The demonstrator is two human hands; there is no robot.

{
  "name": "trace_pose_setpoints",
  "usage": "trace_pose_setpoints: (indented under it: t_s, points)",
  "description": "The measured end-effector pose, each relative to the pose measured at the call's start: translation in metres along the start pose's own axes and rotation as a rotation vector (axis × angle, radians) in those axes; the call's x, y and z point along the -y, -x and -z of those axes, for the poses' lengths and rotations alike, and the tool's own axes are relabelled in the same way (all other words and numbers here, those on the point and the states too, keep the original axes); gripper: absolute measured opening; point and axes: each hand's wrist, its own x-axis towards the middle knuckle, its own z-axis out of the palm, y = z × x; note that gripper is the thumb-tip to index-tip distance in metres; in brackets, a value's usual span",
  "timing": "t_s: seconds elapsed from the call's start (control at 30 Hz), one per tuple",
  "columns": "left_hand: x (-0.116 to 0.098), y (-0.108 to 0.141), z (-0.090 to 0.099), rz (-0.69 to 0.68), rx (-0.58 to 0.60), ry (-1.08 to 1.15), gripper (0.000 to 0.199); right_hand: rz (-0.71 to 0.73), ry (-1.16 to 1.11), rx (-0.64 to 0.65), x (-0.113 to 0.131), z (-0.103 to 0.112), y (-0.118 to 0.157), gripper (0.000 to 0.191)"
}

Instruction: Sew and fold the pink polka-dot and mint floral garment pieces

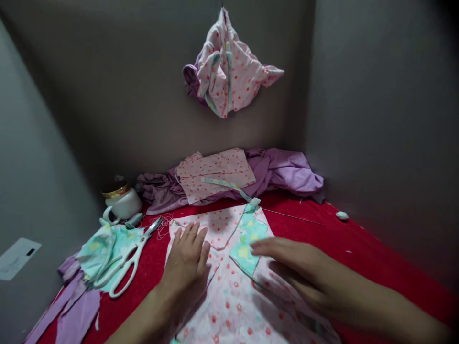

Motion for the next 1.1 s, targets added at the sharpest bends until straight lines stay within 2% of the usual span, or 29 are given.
trace_pose_setpoints:
  t_s: [0.03,0.1,0.17,0.23,0.33,0.53,0.7,0.8,0.87,0.97,1.03,1.1]
  points:
    - [0.005,-0.002,0.001,0.011,-0.021,-0.016,0.040,0.072,-0.047,0.098,-0.006,-0.009,-0.017,0.034]
    - [0.016,-0.007,-0.001,0.068,-0.009,-0.044,0.043,0.091,-0.052,0.209,-0.018,-0.032,-0.046,0.042]
    - [0.025,-0.010,-0.006,0.149,0.080,-0.058,0.047,0.033,-0.013,0.305,-0.029,-0.054,-0.065,0.050]
    - [0.032,-0.012,-0.012,0.216,0.205,-0.048,0.050,-0.012,0.003,0.383,-0.036,-0.068,-0.070,0.059]
    - [0.035,-0.012,-0.018,0.258,0.315,-0.029,0.053,-0.039,-0.009,0.444,-0.038,-0.071,-0.065,0.063]
    - [0.036,-0.012,-0.019,0.258,0.314,-0.015,0.054,-0.067,-0.026,0.465,-0.035,-0.064,-0.063,0.063]
    - [0.039,-0.007,-0.025,0.265,0.235,0.031,0.050,-0.013,-0.058,0.386,-0.037,-0.065,-0.061,0.055]
    - [0.048,-0.006,-0.028,0.232,0.073,0.067,0.044,0.026,-0.070,0.230,-0.050,-0.051,-0.057,0.034]
    - [0.056,-0.014,-0.022,0.194,-0.066,0.095,0.038,-0.036,-0.057,0.088,-0.067,-0.033,-0.059,0.029]
    - [0.067,-0.049,-0.001,0.144,-0.172,0.106,0.032,-0.242,-0.046,-0.061,-0.103,0.000,-0.084,0.026]
    - [0.067,-0.083,0.015,0.120,-0.167,0.092,0.030,-0.362,-0.047,-0.097,-0.125,0.019,-0.111,0.026]
    - [0.059,-0.117,0.025,0.100,-0.146,0.083,0.031,-0.403,-0.038,-0.120,-0.140,0.029,-0.136,0.028]
